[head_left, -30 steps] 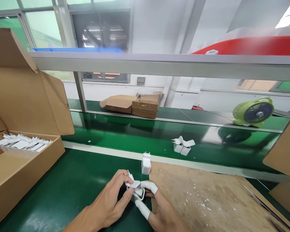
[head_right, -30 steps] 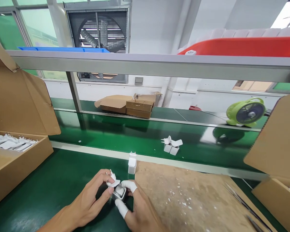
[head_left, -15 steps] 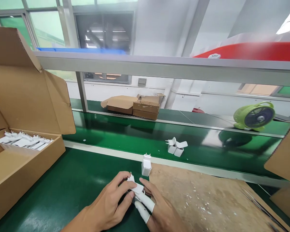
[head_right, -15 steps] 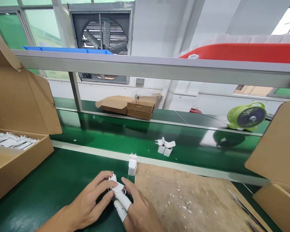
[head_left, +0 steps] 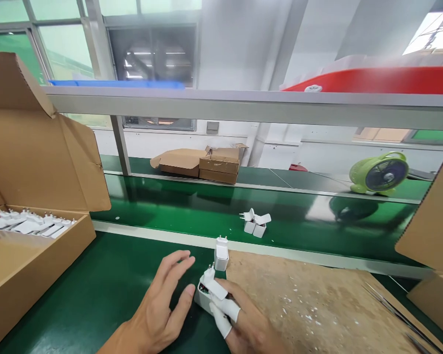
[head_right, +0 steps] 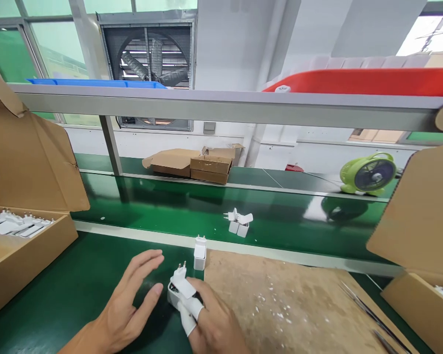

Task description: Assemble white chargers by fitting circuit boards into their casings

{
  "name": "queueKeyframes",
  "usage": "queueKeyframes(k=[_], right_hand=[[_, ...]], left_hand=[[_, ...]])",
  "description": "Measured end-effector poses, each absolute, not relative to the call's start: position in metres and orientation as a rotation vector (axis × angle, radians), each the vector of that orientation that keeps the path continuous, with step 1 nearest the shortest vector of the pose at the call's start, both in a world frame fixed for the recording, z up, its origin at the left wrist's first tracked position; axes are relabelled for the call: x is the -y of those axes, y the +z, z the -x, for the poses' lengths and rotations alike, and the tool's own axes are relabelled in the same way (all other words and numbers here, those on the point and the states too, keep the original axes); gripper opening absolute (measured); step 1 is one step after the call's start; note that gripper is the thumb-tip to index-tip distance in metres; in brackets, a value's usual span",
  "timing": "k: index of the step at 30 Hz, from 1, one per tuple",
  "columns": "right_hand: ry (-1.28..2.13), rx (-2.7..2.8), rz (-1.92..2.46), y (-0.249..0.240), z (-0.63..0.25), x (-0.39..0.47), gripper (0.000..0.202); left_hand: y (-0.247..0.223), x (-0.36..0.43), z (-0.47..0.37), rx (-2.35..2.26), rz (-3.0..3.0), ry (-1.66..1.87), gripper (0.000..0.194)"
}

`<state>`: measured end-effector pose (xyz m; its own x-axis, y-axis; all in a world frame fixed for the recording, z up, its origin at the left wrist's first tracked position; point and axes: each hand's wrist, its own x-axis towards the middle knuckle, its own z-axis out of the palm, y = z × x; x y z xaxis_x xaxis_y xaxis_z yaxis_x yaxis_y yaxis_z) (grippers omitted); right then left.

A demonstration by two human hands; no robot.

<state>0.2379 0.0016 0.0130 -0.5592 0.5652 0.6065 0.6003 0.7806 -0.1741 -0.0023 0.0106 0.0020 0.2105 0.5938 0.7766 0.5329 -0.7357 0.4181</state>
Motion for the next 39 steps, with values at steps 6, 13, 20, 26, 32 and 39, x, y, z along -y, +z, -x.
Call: queueKeyframes(k=[6, 13, 20, 26, 32, 39], right_hand=[[-0.003, 2.273, 0.855, 0.003, -0.241, -0.005, 0.050], [0.818, 1.783, 1.016, -0.014, -0.235, -0.011, 0.033], [1.660, 1.117, 1.027, -0.011, -0.227, -0.009, 0.084], [1.691, 1.081, 1.034, -0.014, -0.221, -0.006, 0.092], [1.666, 1.081, 1.064, -0.002, -0.221, -0.004, 0.088], [1.679, 1.122, 1.003, 0.000, -0.225, 0.000, 0.071]], left_hand=[[0.000, -0.013, 0.007, -1.197, -2.195, 1.543, 0.045], [-0.021, -0.012, -0.006, -1.055, -2.185, 1.078, 0.139], [-0.017, -0.002, -0.024, -0.820, -2.379, 1.575, 0.069], [-0.012, -0.003, -0.020, -0.893, -2.451, 1.601, 0.056], [-0.009, -0.003, -0.018, -0.870, -2.492, 1.625, 0.057], [-0.006, -0.002, -0.017, -0.732, -2.457, 1.636, 0.061]])
